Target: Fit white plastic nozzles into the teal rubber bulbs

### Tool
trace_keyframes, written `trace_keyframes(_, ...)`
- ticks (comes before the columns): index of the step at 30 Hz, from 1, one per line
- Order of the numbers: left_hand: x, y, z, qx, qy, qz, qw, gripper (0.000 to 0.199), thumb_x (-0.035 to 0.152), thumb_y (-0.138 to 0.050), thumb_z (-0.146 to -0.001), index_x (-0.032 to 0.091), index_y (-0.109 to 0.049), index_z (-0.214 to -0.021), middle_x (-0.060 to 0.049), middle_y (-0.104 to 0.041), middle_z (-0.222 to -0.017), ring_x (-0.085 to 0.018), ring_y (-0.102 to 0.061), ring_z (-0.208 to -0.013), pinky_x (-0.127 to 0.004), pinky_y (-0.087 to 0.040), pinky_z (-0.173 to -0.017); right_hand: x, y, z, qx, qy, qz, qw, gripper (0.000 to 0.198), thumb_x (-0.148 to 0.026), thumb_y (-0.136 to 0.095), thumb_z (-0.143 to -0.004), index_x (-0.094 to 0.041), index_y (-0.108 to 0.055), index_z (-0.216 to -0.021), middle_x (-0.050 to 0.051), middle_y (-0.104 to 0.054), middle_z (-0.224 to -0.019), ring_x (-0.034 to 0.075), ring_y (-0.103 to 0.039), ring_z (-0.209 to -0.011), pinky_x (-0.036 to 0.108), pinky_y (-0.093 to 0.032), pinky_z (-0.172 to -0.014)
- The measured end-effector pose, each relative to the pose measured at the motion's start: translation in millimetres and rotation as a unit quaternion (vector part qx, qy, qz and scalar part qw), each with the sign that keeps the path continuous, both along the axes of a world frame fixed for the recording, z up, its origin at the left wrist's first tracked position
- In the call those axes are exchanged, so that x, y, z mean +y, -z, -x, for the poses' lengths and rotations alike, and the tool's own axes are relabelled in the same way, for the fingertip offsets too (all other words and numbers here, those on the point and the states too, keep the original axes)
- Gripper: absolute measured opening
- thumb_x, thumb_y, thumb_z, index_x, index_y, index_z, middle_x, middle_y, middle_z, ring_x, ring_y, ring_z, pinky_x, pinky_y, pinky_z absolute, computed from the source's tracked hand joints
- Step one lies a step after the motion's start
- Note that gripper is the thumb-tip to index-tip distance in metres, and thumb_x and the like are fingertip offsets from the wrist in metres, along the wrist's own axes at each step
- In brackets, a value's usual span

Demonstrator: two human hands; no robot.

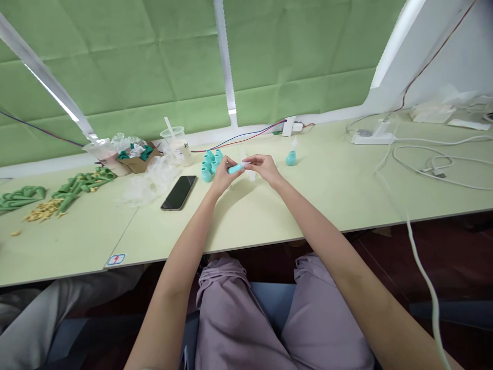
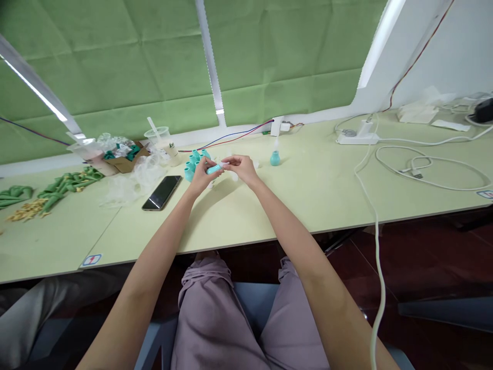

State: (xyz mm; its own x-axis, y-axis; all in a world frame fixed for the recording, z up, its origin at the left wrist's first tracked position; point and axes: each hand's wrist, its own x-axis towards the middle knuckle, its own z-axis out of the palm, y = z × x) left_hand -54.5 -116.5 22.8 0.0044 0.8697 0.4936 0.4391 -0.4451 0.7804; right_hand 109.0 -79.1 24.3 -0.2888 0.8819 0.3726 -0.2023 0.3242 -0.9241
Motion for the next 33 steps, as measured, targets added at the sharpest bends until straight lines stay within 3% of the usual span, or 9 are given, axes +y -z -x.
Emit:
trace_keyframes(9, -1.1, -1.8, -1.5, 0.107, -0.051, -0.033, 0.992, 0.032, 0.044, -0.071, -0.071, 0.019, -0.055, -0.085, -0.005, -0.059, -0.081, -0.020, -0.057, -0.082, -0.034, -0.044, -0.074, 1.3, 1.5, -2.0, -0.012, -0.017, 0.023, 1.000, 0.044, -0.047, -0.085, -0.041, -0.016, -0.072, -0.071, 0.003, -0.070, -0.067, 0.016, -0.065, -0.063, 0.037, -0.058, -0.074)
trace_keyframes(14, 1.4, -0.3, 0.1, 0.104, -0.051, -0.040, 0.992, 0.032, 0.043, -0.070, -0.072, 0.019, -0.056, -0.089, -0.005, -0.060, -0.086, -0.021, -0.059, -0.087, -0.036, -0.045, -0.079, 0.6, 0.5, -0.4, 0.000, -0.002, 0.019, 1.000, 0.041, -0.045, -0.083, -0.046, -0.017, -0.071, -0.074, 0.002, -0.068, -0.069, 0.015, -0.064, -0.065, 0.034, -0.058, -0.073)
trace_keyframes(19, 3.5, -3.5, 13.6, 0.064, -0.067, -0.043, 0.995, 0.028, 0.037, -0.067, -0.074, 0.020, -0.055, -0.093, -0.006, -0.064, -0.095, -0.020, -0.061, -0.093, -0.033, -0.046, -0.082, 15.8, -1.8, -17.6, 0.020, 0.115, 0.012, 0.993, 0.025, -0.036, -0.073, -0.064, -0.018, -0.068, -0.081, 0.001, -0.067, -0.073, 0.012, -0.062, -0.066, 0.030, -0.057, -0.069)
trace_keyframes(23, 3.5, -9.0, 33.0, 0.056, -0.101, -0.032, 0.993, 0.022, 0.033, -0.061, -0.077, 0.020, -0.057, -0.094, -0.006, -0.067, -0.102, -0.018, -0.062, -0.094, -0.032, -0.045, -0.085, 33.2, 0.4, -38.4, -0.013, 0.233, 0.001, 0.972, 0.011, -0.025, -0.066, -0.068, -0.017, -0.065, -0.076, 0.000, -0.065, -0.069, 0.012, -0.061, -0.063, 0.030, -0.056, -0.070)
trace_keyframes(33, 2.0, -9.5, 64.8, 0.192, -0.153, 0.015, 0.969, 0.020, 0.031, -0.061, -0.073, 0.020, -0.066, -0.088, -0.005, -0.069, -0.089, -0.020, -0.061, -0.083, -0.032, -0.046, -0.078, 37.9, 9.3, -56.8, -0.186, 0.336, -0.104, 0.917, 0.009, -0.020, -0.056, -0.074, -0.018, -0.065, -0.074, 0.004, -0.067, -0.076, 0.017, -0.063, -0.067, 0.035, -0.051, -0.077)
